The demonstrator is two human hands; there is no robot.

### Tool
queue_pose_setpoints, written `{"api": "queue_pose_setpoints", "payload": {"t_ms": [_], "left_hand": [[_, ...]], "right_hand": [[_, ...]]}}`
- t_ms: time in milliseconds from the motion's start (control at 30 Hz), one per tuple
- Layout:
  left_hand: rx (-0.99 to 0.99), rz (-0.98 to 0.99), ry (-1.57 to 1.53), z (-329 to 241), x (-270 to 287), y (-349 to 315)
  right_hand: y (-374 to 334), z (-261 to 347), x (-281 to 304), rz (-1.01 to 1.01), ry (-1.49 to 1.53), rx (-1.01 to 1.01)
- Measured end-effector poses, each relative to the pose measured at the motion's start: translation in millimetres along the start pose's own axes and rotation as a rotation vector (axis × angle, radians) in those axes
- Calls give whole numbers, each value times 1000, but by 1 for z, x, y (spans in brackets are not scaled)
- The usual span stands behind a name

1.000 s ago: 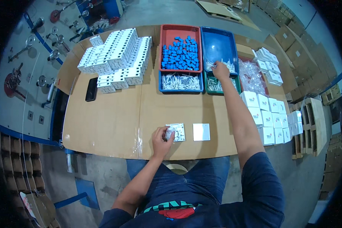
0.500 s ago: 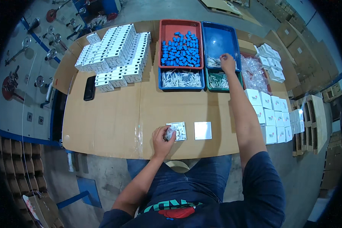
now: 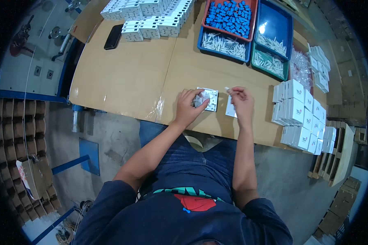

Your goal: Assembling and packaging products into small white boxes at a workbench.

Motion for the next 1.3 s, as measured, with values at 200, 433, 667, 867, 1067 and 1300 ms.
{"api": "queue_pose_setpoints", "payload": {"t_ms": [200, 433, 667, 867, 1067, 1300], "left_hand": [[-59, -12, 54, -7, 6, -7], [-236, -5, 74, -17, 6, -13], [-289, 24, 76, -17, 6, -21], [-358, 5, 61, -20, 7, -24], [-391, 45, 79, -20, 7, -36], [-450, 70, 77, -33, -5, -54]], "right_hand": [[-30, -3, -39, 166, -86, 93], [-45, 3, -53, 98, -188, 153], [-58, 7, -56, 85, -339, 269], [-65, 8, -51, 159, -411, 325], [-82, 9, -47, 229, -517, 386], [-95, -8, -25, 251, -452, 256]]}}
Point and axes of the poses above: each hand's wrist, its own y-axis towards the middle knuckle, its own x-axis out of the back of the hand, z = x × y, the point moved 4 cm from there along y, towards the middle knuckle, and after that the axes turned 4 degrees about z, right-handed, at the moved point
